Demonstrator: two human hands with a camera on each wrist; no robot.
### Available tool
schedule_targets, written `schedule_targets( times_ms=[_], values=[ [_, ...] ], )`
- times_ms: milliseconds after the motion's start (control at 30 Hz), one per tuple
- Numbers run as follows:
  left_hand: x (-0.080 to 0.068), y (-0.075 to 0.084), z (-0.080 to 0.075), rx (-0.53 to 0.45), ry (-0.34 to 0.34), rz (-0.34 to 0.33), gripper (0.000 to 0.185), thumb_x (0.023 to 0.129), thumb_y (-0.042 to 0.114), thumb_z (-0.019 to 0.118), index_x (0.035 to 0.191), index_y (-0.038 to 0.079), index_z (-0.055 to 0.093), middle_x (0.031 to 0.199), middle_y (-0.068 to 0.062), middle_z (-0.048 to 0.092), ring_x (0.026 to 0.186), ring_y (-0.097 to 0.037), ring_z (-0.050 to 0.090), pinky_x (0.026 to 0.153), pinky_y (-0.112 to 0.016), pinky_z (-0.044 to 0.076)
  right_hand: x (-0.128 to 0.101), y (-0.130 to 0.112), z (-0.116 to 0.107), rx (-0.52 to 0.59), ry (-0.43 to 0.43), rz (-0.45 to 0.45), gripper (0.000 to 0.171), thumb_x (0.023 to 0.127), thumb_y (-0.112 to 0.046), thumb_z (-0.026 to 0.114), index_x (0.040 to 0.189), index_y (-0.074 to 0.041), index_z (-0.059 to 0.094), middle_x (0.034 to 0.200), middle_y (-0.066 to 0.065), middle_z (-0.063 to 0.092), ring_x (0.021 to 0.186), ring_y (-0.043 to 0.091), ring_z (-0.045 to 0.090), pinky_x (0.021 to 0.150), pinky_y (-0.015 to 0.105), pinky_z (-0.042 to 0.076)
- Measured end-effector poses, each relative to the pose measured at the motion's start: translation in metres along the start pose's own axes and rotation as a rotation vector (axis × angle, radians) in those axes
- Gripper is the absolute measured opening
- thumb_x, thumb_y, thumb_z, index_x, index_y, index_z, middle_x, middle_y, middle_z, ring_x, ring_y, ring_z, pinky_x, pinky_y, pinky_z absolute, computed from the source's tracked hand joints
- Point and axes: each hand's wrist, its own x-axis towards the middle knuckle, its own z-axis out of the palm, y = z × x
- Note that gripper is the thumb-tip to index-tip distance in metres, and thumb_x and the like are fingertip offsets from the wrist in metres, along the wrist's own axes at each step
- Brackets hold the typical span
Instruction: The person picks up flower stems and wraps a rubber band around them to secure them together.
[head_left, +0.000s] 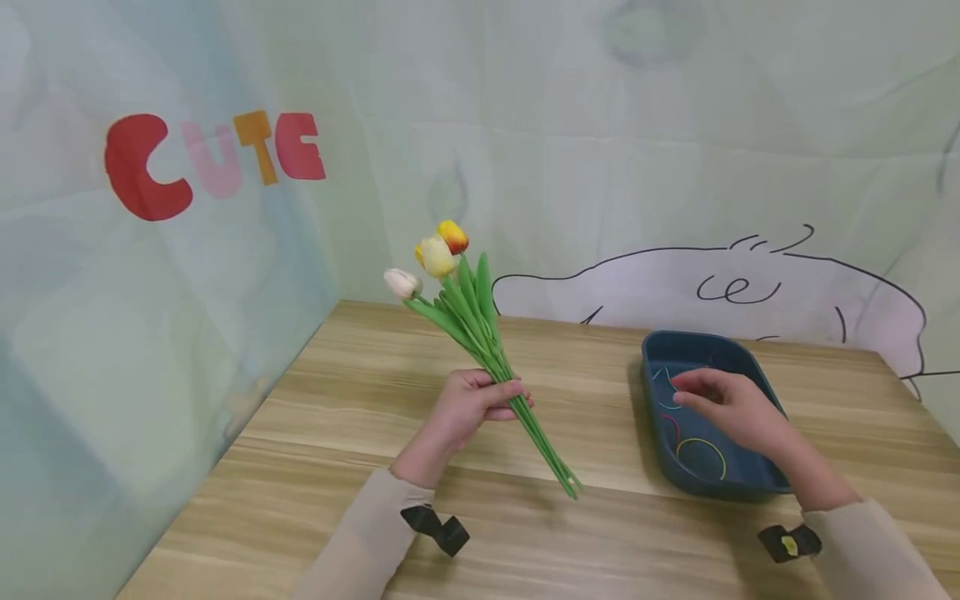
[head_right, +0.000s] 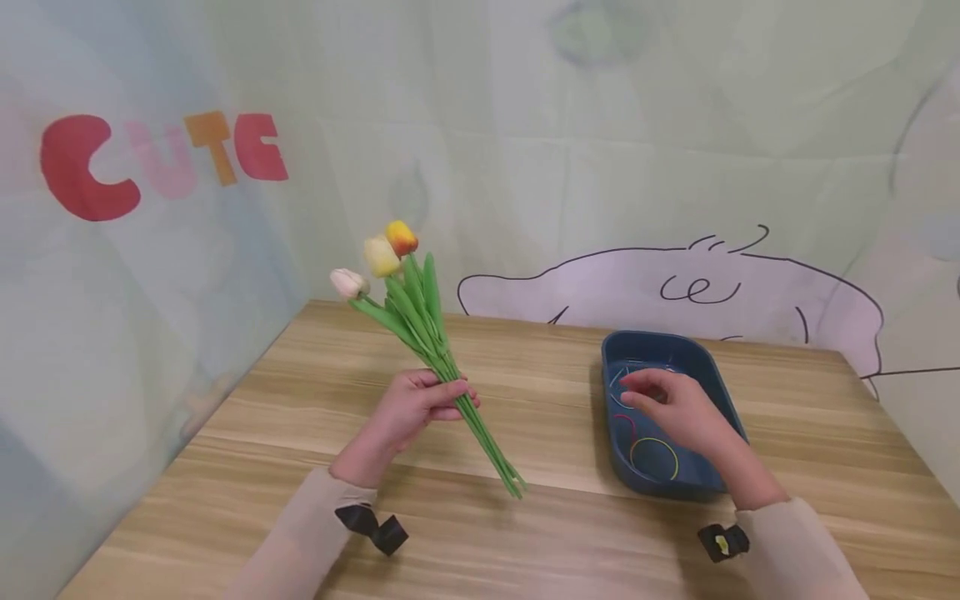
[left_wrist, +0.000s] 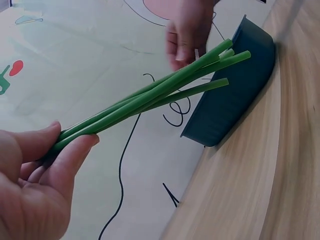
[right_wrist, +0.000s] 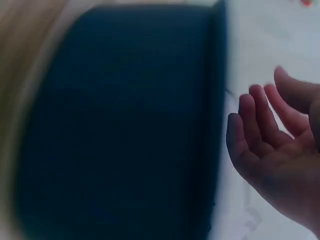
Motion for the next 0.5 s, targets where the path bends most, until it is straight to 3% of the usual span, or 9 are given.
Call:
schedule_targets(
  times_ms=[200, 500],
  values=[
    [0.000, 0.003, -0.002, 0.005, 0.014, -0.005, 0.027, 0.092, 0.001, 0.062, 0.103, -0.023, 0.059, 0.082, -0.009, 0.073, 0.077, -0.013, 0.071, 0.072, -0.026, 0.060, -0.001, 0.034, 0.007, -0.116, -0.086, -0.021, 0.025, 0.088, -0.016, 0.070, 0.105, 0.002, 0.068, 0.094, 0.004, 0.068, 0.084, 0.013, 0.061, 0.071, 0.026, 0.055],
    [0.001, 0.002, -0.006, 0.000, 0.007, 0.004, 0.017, 0.092, 0.002, 0.062, 0.096, -0.014, 0.067, 0.082, -0.007, 0.073, 0.078, -0.014, 0.071, 0.072, -0.025, 0.060, 0.004, 0.057, 0.015, -0.181, -0.201, -0.045, 0.017, 0.080, -0.008, 0.074, 0.092, 0.002, 0.067, 0.081, 0.000, 0.066, 0.074, 0.011, 0.059, 0.062, 0.029, 0.051]
  ],
)
